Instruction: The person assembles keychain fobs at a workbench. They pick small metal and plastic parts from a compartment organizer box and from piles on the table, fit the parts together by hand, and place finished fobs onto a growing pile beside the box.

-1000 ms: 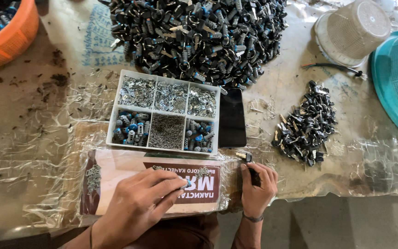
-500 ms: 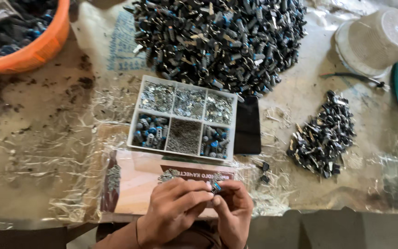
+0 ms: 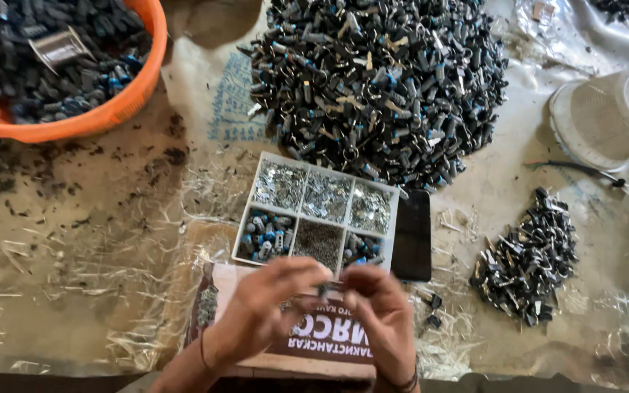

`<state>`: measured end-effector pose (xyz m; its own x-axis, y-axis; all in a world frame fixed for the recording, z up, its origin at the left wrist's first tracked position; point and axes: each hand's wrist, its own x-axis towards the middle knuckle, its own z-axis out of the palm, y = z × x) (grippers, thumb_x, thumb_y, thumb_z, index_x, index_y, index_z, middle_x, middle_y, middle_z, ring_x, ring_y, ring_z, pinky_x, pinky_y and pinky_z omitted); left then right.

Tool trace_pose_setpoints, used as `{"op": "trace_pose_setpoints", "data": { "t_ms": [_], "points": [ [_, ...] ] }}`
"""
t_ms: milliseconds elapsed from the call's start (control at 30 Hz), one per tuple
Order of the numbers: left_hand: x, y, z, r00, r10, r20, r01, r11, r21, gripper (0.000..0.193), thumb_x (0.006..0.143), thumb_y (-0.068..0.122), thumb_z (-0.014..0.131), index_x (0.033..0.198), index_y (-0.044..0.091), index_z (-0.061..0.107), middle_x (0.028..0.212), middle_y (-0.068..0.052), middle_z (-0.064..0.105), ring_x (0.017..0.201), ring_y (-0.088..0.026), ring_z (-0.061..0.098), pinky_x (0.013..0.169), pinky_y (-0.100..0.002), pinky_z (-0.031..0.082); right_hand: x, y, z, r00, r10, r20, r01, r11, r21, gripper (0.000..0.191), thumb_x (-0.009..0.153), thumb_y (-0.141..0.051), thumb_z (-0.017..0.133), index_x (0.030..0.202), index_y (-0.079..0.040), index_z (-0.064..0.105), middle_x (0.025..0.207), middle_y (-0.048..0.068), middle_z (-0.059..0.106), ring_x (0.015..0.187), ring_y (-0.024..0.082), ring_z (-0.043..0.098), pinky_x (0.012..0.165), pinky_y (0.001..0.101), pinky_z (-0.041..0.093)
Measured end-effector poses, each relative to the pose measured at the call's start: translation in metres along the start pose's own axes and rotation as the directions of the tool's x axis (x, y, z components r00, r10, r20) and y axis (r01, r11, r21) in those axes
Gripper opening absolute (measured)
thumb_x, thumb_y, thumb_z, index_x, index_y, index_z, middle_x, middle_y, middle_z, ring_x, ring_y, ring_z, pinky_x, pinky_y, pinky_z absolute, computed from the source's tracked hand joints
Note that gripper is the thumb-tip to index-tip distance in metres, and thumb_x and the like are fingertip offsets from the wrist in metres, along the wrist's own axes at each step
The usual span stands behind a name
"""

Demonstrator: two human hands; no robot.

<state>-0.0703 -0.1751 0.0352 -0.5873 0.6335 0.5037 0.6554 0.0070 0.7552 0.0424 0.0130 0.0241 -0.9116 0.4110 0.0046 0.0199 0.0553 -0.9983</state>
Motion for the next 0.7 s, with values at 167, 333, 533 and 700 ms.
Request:
{"op": "trace_pose_setpoints", "data": {
  "t_ms": [167, 333, 533, 700],
  "points": [
    [0.025, -0.019, -0.024, 0.98, -0.141, -0.144, 0.156, 0.982, 0.104, 0.046, 0.085, 0.015, 0.081, 0.127, 0.005, 0.066, 0.118, -0.015, 0.068, 0.107, -0.033, 0.068, 0.089, -0.038, 0.056, 0.061, -0.031, 0.032, 0.975, -0.22, 0.008, 0.152, 0.647, -0.747, 0.026, 0.081, -0.02, 0.078, 0.105, -0.01, 0.076, 0.105, 0.007, 0.07, 0.092, 0.022, 0.067, 0.075, 0.0319, 0.054],
    [0.029, -0.015, -0.066, 0.99, -0.134, -0.045, 0.137, 0.989, 0.059, 0.041, 0.088, 0.011, 0.077, 0.127, 0.006, 0.067, 0.122, -0.016, 0.068, 0.116, -0.035, 0.063, 0.098, -0.043, 0.051, 0.08, -0.044, 0.089, 0.897, -0.397, 0.194, 0.348, 0.364, -0.864, 0.018, 0.077, -0.018, 0.077, 0.093, -0.012, 0.078, 0.097, 0.005, 0.07, 0.097, 0.035, 0.064, 0.08, 0.044, 0.053],
    [0.025, -0.008, -0.106, 0.989, -0.12, -0.084, 0.123, 0.992, 0.031, 0.037, 0.093, 0.016, 0.076, 0.127, 0.007, 0.067, 0.124, -0.013, 0.069, 0.117, -0.033, 0.064, 0.101, -0.042, 0.052, 0.08, -0.05, 0.107, 0.965, -0.261, -0.032, 0.201, 0.813, -0.547, 0.014, 0.079, -0.01, 0.081, 0.093, -0.006, 0.08, 0.088, 0.005, 0.075, 0.076, 0.016, 0.068, 0.066, 0.0268, 0.052],
    [0.031, -0.026, -0.094, 0.975, -0.085, -0.207, 0.095, 0.995, 0.042, 0.037, 0.088, 0.017, 0.081, 0.122, 0.009, 0.069, 0.122, -0.01, 0.07, 0.11, -0.03, 0.069, 0.093, -0.039, 0.055, 0.089, -0.027, 0.083, 0.999, 0.006, 0.047, -0.003, 0.998, -0.062, 0.011, 0.085, -0.001, 0.078, 0.093, 0.007, 0.078, 0.086, 0.009, 0.072, 0.078, 0.012, 0.063, 0.067, 0.0246, 0.047]
  ]
}}
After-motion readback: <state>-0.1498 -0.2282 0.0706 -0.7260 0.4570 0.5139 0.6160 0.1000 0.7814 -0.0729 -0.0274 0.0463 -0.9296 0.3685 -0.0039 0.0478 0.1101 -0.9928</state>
